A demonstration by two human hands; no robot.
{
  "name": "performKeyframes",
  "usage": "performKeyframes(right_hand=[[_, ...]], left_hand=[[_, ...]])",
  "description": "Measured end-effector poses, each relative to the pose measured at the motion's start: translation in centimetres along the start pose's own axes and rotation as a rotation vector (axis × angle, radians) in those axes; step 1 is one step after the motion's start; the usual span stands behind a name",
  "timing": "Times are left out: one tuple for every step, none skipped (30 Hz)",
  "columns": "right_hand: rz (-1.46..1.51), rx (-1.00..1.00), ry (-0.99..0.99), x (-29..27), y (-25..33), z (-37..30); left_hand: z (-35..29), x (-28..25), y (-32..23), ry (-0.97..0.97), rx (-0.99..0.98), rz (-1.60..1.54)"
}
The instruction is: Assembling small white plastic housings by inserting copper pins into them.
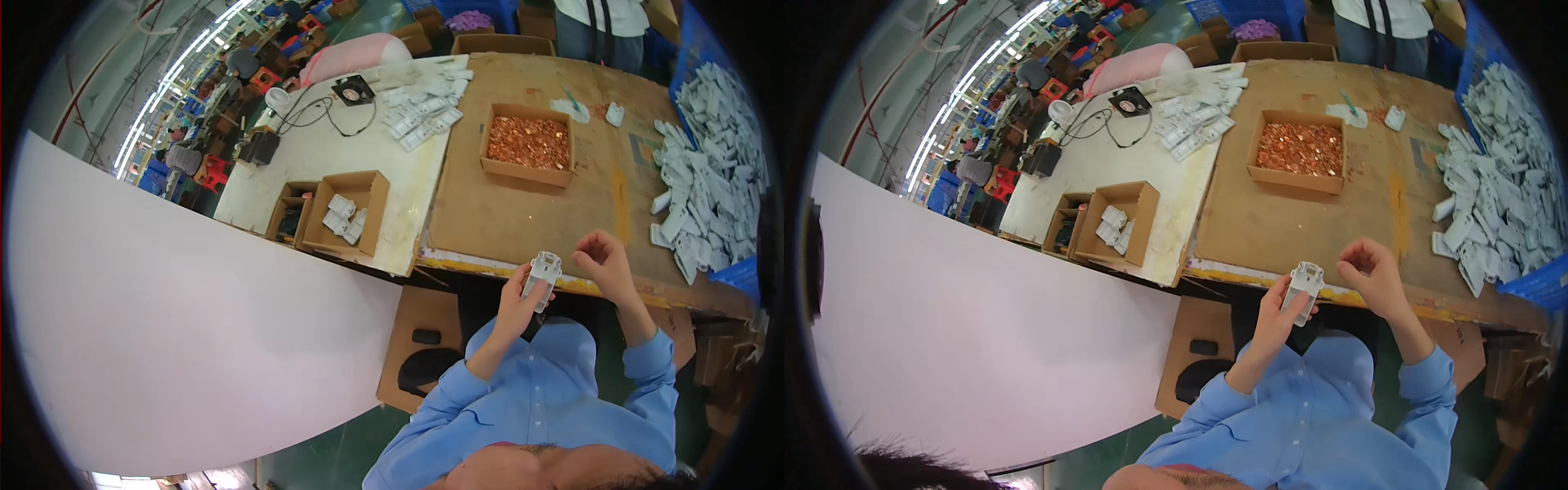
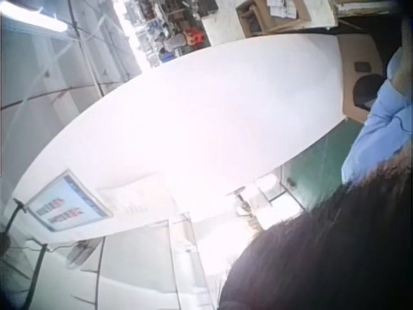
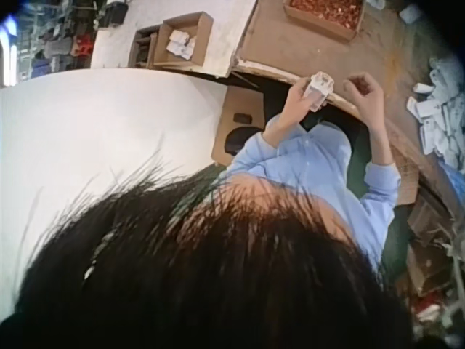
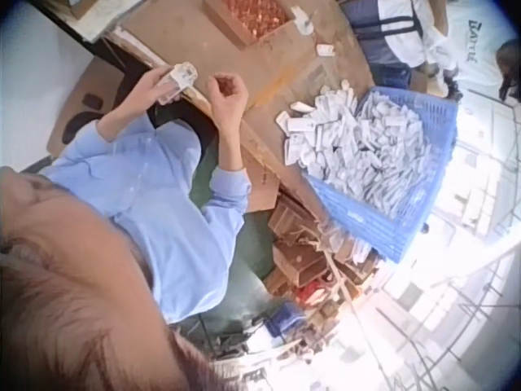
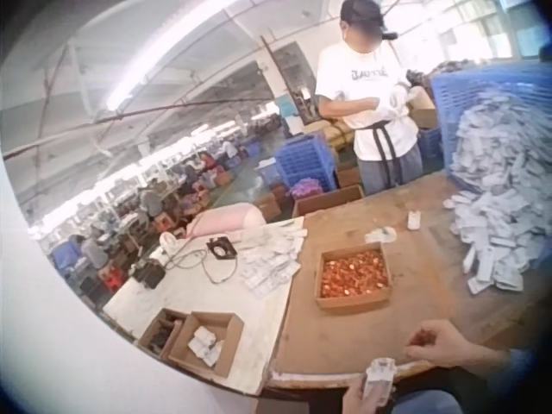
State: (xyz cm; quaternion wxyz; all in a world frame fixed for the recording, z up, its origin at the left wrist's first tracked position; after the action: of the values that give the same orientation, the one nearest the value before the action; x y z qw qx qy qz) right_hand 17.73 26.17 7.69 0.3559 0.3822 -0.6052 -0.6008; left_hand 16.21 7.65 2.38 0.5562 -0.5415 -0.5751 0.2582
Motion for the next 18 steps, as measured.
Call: performKeyframes(right_hand=[[-0.006,0.019,-0.021,-0.8,-0.5,-0.9],[0.002,0.012,-0.043,-1.5,-0.7,-1.7],[0.009,0.006,-0.069,-2.1,-1.0,-2.6],[0.003,0.034,-0.108,-2.5,-1.3,-3.3],[0.022,0.04,-0.132,-2.5,-1.3,-3.9],[0.042,0.043,-0.163,-2.5,-1.4,-4.2],[-0.004,-0.04,-0.134,-2.3,-0.9,-4.4],[0.033,-0.04,-0.124,-2.2,-1.1,-4.8],[0.143,0.041,-0.131,-1.9,-1.2,-5.1],[0.136,0.062,-0.12,-1.9,-1.6,-5.4],[0.111,0.043,-0.139,-2.1,-1.6,-5.7],[0.087,0.023,-0.151,-2.4,-1.4,-6.0],[0.065,0.061,-0.165,-2.5,-1.2,-6.3],[0.064,0.081,-0.177,-2.6,-1.0,-6.5],[-0.059,-0.054,-0.178,-2.7,-0.2,-6.7],[-0.184,-0.193,-0.174,-2.6,0.5,-6.8],[-0.182,-0.28,-0.203,-2.5,0.3,-7.1],[-0.182,-0.268,-0.205,-2.4,0.3,-7.2]], left_hand=[[-0.1,0.8,0.4,0.014,-0.014,-0.029],[-0.3,1.4,0.6,0.027,-0.019,-0.021],[-0.5,1.9,0.6,0.044,-0.029,-0.014],[-0.3,2.0,1.4,0.061,-0.035,0.019],[-0.6,2.5,1.1,0.05,-0.022,0.015],[-0.8,2.7,1.0,0.054,-0.047,0.008],[-1.1,2.8,0.7,0.045,-0.032,0.037],[-1.4,3.0,0.4,0.047,-0.013,0.06],[-1.5,3.2,-0.2,0.062,0.034,0.095],[-1.5,3.3,0.0,0.064,0.062,0.121],[-1.5,3.5,-0.1,0.069,0.05,0.152],[-1.6,4.0,0.2,0.081,0.042,0.169],[-1.8,4.1,0.3,0.089,0.035,0.192],[-2.0,4.5,0.2,0.082,0.071,0.229],[-2.1,4.6,0.4,0.076,0.07,0.234],[-2.3,4.8,0.5,0.07,0.074,0.236],[-2.4,4.7,0.7,0.061,0.092,0.272],[-2.5,5.0,0.9,0.06,0.08,0.275]])
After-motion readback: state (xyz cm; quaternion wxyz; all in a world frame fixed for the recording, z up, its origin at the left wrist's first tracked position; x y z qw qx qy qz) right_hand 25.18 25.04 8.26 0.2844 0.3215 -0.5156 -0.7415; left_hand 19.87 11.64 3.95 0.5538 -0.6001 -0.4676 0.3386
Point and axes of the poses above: each hand's wrist, its own z-axis towards the middle knuckle, its own x-axis out of the palm, y = z × x, the point moved 5 cm from there along z, towards the middle knuckle, and after that the axes turned 14 degrees about -y, right-handed, at the moved point
